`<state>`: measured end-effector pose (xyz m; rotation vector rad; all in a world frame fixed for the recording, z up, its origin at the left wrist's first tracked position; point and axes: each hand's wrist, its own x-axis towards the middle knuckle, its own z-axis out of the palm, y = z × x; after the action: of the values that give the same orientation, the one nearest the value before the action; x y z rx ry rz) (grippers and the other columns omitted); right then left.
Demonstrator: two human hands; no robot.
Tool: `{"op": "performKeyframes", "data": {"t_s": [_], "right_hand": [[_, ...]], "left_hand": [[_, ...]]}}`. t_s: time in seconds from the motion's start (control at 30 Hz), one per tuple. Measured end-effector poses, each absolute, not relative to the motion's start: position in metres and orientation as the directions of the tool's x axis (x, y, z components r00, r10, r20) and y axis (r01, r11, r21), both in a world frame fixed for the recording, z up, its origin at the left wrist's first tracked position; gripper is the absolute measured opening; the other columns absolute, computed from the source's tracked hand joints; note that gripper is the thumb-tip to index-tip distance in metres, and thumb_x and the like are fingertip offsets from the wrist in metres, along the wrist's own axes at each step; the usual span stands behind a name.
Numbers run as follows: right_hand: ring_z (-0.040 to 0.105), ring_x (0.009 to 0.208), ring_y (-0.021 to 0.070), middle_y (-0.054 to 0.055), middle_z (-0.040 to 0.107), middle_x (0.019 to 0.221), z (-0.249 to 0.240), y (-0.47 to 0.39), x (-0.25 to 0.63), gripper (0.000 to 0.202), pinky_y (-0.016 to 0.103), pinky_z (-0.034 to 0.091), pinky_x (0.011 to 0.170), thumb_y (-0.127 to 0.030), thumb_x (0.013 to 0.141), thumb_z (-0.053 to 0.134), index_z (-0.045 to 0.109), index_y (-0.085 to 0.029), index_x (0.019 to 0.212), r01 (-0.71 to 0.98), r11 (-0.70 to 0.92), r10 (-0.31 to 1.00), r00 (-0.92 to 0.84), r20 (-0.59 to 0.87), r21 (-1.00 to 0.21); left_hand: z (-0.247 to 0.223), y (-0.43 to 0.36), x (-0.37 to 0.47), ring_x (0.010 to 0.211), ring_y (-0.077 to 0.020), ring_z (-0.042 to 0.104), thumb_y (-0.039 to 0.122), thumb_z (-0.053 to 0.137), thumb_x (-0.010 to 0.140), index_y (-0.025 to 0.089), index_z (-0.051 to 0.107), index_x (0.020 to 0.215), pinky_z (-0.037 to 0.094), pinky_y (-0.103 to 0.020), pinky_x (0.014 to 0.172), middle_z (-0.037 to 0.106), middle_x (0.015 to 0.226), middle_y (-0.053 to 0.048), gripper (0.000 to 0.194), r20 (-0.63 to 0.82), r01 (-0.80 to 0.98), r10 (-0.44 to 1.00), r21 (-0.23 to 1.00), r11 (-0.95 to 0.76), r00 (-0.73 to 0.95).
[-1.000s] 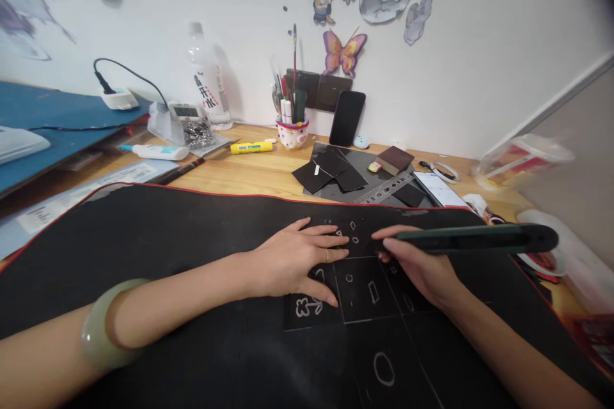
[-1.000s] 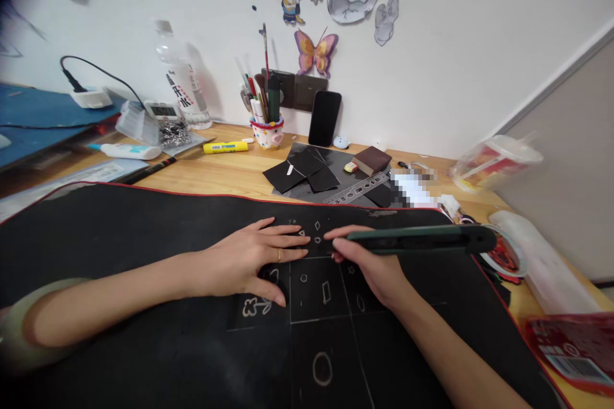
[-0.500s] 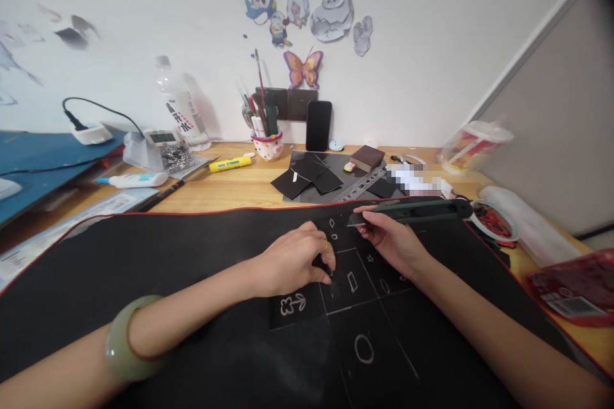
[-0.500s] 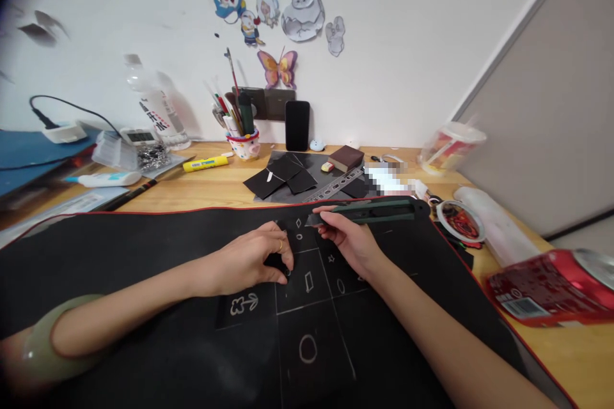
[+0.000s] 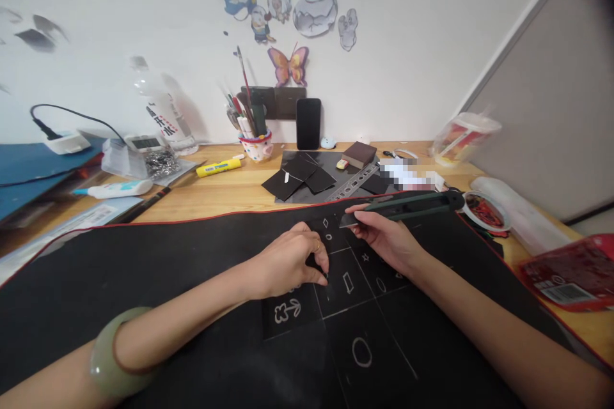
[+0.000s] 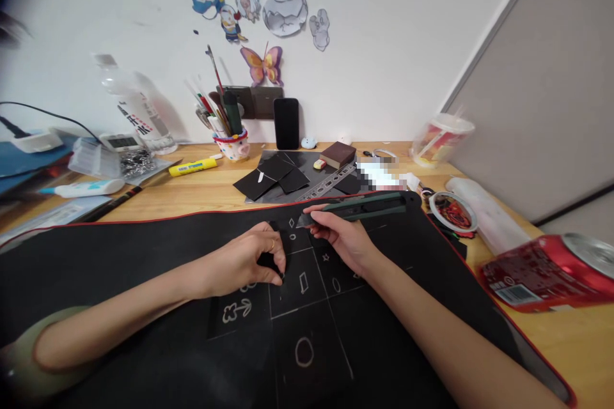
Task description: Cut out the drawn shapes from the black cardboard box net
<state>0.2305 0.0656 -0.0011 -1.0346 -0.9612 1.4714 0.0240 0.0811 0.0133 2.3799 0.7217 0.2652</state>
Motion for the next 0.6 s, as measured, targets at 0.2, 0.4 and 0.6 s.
{"op": "performKeyframes", "data": {"t_s": [0.2, 0.4, 0.6], "right_hand": [[0.054, 0.056, 0.0064, -0.002, 0.065, 0.065, -0.0008, 0.0648, 0.2306, 0.01, 0.02, 0.045, 0.057, -0.023, 0.07, 0.065, 0.071, -0.022, 0.079, -0.288, -0.123, 0.992, -0.075, -0.105, -0.95], [0.055, 0.056, 0.0048, -0.002, 0.066, 0.065, -0.0009, 0.0649, 0.2312, 0.01, 0.016, 0.045, 0.056, -0.023, 0.071, 0.065, 0.071, -0.021, 0.079, -0.293, -0.124, 0.991, -0.086, -0.103, -0.948], [0.056, 0.058, 0.0053, -0.003, 0.064, 0.063, 0.0003, 0.0648, 0.2296, 0.01, 0.015, 0.045, 0.055, -0.024, 0.069, 0.066, 0.071, -0.021, 0.078, -0.298, -0.126, 0.991, -0.077, -0.108, -0.946]], "left_hand": [[0.0156, 0.0809, 0.0231, 0.086, -0.0172, 0.046, 0.026, 0.071, 0.069, 0.017, 0.062, 0.07, 0.037, -0.024, 0.071, 0.059, 0.075, 0.0, 0.012, -0.012, 0.435, 0.561, 0.646, -0.628, 0.828], [0.017, 0.0847, 0.0183, 0.086, -0.0164, 0.046, 0.025, 0.071, 0.068, 0.018, 0.063, 0.075, 0.037, -0.024, 0.073, 0.059, 0.077, 0.001, 0.012, -0.03, 0.434, 0.557, 0.662, -0.611, 0.83], [0.0178, 0.08, 0.0224, 0.087, -0.0172, 0.044, 0.026, 0.071, 0.068, 0.019, 0.064, 0.075, 0.036, -0.025, 0.075, 0.058, 0.078, 0.001, 0.012, -0.045, 0.472, 0.595, 0.657, -0.588, 0.802]]}}
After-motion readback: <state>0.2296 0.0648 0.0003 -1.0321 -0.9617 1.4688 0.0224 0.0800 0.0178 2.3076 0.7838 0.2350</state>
